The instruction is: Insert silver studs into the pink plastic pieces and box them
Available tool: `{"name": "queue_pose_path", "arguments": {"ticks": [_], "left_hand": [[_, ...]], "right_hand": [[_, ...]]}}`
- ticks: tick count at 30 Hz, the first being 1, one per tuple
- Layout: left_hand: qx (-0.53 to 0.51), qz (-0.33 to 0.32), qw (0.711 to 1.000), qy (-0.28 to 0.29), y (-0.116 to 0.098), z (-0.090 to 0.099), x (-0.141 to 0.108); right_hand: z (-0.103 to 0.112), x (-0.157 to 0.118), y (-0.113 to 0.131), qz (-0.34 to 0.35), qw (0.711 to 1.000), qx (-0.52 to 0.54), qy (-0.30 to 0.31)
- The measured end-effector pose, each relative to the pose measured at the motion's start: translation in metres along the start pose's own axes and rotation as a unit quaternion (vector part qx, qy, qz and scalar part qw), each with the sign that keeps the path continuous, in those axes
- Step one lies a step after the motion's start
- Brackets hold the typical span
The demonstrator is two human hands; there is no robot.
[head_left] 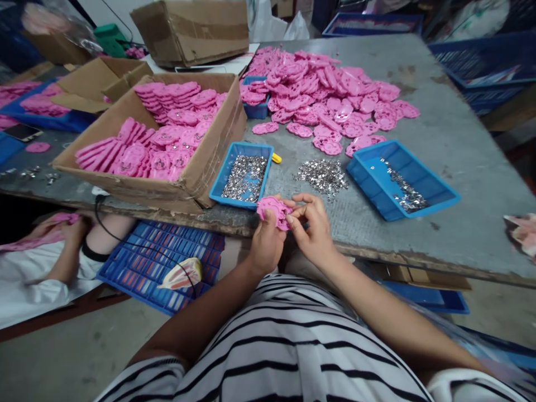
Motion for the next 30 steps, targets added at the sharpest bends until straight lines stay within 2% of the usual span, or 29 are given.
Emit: {"name": "queue_pose_path", "arguments": {"ticks": [2, 5, 8, 11, 13, 15, 19, 21, 25, 30], "left_hand": [[-0.01, 0.011, 1.0, -0.016, 0.002, 0.005, 0.004], [-0.002, 0.039, 0.999, -0.027, 0.005, 0.011, 0.013], [0.032, 0.074, 0.997, -0.009, 0.008, 0.014, 0.02], [0.059, 0.087, 0.994, 0.005, 0.009, 0.016, 0.025], [0.071, 0.086, 0.994, 0.02, 0.01, 0.014, 0.029], [0.079, 0.081, 0.993, 0.044, 0.01, 0.012, 0.034], [0.087, 0.079, 0.99, 0.08, 0.012, 0.009, 0.04], [0.089, 0.082, 0.989, 0.086, 0.012, 0.011, 0.041], [0.091, 0.083, 0.988, 0.093, 0.012, 0.011, 0.038], [0.098, 0.085, 0.987, 0.09, 0.014, 0.011, 0.038]], "right_hand": [[-0.001, 0.002, -0.009, -0.004, 1.0, 0.008, 0.023], [0.009, 0.012, -0.035, -0.062, 0.997, -0.004, 0.036], [0.039, 0.025, -0.06, -0.111, 0.99, -0.087, -0.008], [0.071, 0.038, -0.076, -0.108, 0.978, -0.176, -0.039], [0.084, 0.047, -0.083, -0.102, 0.967, -0.229, -0.038], [0.087, 0.055, -0.09, -0.097, 0.952, -0.289, -0.006], [0.073, 0.064, -0.099, -0.105, 0.899, -0.413, 0.104], [0.068, 0.065, -0.099, -0.101, 0.886, -0.436, 0.121], [0.07, 0.063, -0.099, -0.103, 0.908, -0.394, 0.098], [0.08, 0.057, -0.111, -0.181, 0.952, -0.243, 0.044]]}}
Point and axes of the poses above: each hand's wrist, its own x-axis towards the middle knuckle, its own z-axis out of the back of the hand, y = z × x, the point moved 6 cm from there along x, towards the middle knuckle, and after that the axes turned 8 degrees about z, right-handed, at the moved point
